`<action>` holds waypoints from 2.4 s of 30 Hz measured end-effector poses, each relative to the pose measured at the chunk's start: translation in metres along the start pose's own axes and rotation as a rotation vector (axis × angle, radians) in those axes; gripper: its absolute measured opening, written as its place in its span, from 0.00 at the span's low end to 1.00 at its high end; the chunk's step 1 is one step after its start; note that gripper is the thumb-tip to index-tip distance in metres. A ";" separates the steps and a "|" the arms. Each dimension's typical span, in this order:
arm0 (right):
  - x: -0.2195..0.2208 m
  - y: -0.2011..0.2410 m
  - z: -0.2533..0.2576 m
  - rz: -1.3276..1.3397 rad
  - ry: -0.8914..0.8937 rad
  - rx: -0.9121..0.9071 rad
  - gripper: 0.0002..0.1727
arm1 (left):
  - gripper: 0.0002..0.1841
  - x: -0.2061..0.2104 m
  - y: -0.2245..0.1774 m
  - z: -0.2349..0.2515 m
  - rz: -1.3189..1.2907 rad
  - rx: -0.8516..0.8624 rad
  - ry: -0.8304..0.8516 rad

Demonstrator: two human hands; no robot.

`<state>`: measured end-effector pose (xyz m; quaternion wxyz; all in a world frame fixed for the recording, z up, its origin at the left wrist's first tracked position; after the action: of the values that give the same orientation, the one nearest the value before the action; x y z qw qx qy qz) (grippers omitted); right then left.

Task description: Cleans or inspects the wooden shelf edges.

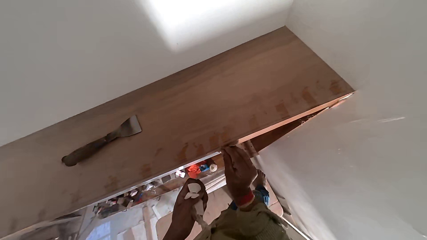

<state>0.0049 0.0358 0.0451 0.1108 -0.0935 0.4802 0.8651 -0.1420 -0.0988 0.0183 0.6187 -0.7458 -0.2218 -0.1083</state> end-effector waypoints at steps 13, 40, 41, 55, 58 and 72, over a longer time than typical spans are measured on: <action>0.012 0.000 -0.011 0.196 0.013 0.178 0.08 | 0.09 0.014 0.008 0.012 0.041 -0.161 -0.100; 0.052 0.014 -0.031 0.242 -0.539 0.160 0.08 | 0.07 -0.106 -0.028 -0.038 0.270 -0.445 0.100; 0.051 0.014 -0.031 0.260 -0.548 0.154 0.07 | 0.06 -0.108 -0.028 -0.040 0.265 -0.450 0.106; 0.043 0.029 -0.009 -0.140 -0.494 0.270 0.03 | 0.05 -0.100 -0.029 -0.050 0.259 -0.501 0.096; 0.046 0.027 -0.022 0.019 -0.425 0.144 0.04 | 0.07 -0.099 -0.031 -0.046 0.269 -0.461 0.218; 0.082 0.035 -0.138 0.372 0.153 0.152 0.08 | 0.10 -0.051 -0.025 0.022 0.444 -0.242 0.005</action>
<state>-0.0760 -0.0917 -0.0208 -0.0808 -0.0600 0.5600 0.8224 -0.2005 -0.0844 0.0130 0.5341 -0.8447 -0.0364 0.0026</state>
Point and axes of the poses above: each hand's wrist, its own z-axis towards the middle knuckle, its own x-axis out of the palm, y = z × x, the point moved 6 cm from there along z, towards the middle knuckle, and after that the axes turned 12 degrees about y, right-handed, at the moved point
